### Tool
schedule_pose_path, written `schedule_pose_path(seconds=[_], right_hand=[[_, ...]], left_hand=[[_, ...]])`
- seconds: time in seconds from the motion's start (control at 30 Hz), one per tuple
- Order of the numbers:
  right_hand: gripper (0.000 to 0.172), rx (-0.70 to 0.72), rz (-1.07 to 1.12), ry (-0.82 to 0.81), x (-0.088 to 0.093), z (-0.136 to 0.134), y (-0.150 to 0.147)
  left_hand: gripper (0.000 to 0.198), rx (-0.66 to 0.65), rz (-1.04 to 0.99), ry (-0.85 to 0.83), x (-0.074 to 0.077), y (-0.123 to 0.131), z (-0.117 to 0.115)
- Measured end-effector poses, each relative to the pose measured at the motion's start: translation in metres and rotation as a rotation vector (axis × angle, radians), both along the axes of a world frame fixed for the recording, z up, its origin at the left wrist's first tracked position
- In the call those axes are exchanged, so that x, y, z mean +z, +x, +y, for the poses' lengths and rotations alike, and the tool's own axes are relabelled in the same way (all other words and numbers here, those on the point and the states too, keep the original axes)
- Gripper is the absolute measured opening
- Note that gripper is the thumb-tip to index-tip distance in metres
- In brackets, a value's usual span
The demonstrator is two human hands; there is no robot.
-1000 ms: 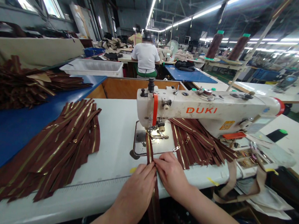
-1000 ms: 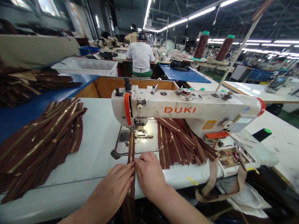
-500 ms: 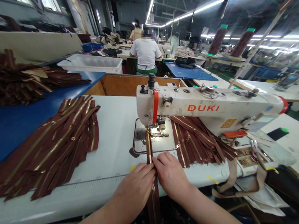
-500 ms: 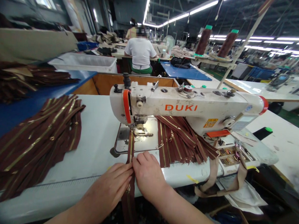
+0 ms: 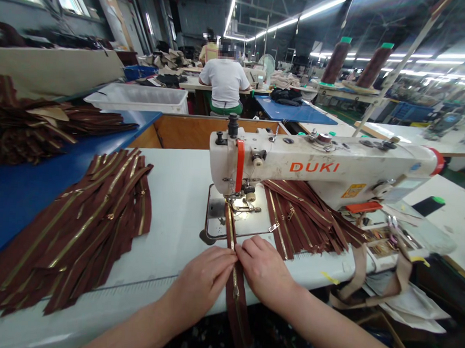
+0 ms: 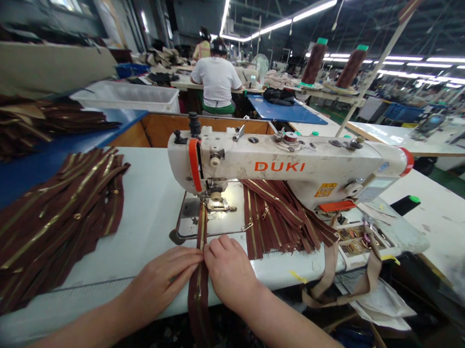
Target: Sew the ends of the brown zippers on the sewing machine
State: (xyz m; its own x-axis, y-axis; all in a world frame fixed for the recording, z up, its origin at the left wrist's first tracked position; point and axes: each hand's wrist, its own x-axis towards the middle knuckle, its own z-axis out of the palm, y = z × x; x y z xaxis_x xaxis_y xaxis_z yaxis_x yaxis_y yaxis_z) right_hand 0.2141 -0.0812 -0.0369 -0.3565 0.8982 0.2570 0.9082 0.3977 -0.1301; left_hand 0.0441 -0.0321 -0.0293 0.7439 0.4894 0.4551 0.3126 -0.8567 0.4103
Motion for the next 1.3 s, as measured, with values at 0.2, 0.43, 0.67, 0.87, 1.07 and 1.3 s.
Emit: schedule_pose_path(seconds=[0.2,0.43,0.67,0.87,1.07,1.3], right_hand=[[0.012,0.036,-0.061,0.04,0.002,0.001,0.001],[0.011,0.065,-0.094,0.026,0.005,0.001,0.008],[0.016,0.049,0.065,0.0,0.003,0.0,0.021],[0.018,0.122,0.124,-0.024,0.007,0.005,0.016],[0.018,0.139,0.086,0.011,0.001,0.006,0.02],[0.019,0.152,0.065,0.029,0.002,0.006,0.019]], left_hand=[[0.026,-0.109,0.182,0.197,0.003,0.005,0.031],[0.025,-0.133,0.186,0.221,0.0,0.002,0.038],[0.027,-0.136,0.163,0.198,-0.006,-0.001,0.037],[0.026,-0.138,0.157,0.171,-0.007,-0.001,0.038],[0.027,-0.121,0.164,0.154,-0.004,0.0,0.037],[0.027,-0.122,0.134,0.145,-0.005,0.0,0.036]])
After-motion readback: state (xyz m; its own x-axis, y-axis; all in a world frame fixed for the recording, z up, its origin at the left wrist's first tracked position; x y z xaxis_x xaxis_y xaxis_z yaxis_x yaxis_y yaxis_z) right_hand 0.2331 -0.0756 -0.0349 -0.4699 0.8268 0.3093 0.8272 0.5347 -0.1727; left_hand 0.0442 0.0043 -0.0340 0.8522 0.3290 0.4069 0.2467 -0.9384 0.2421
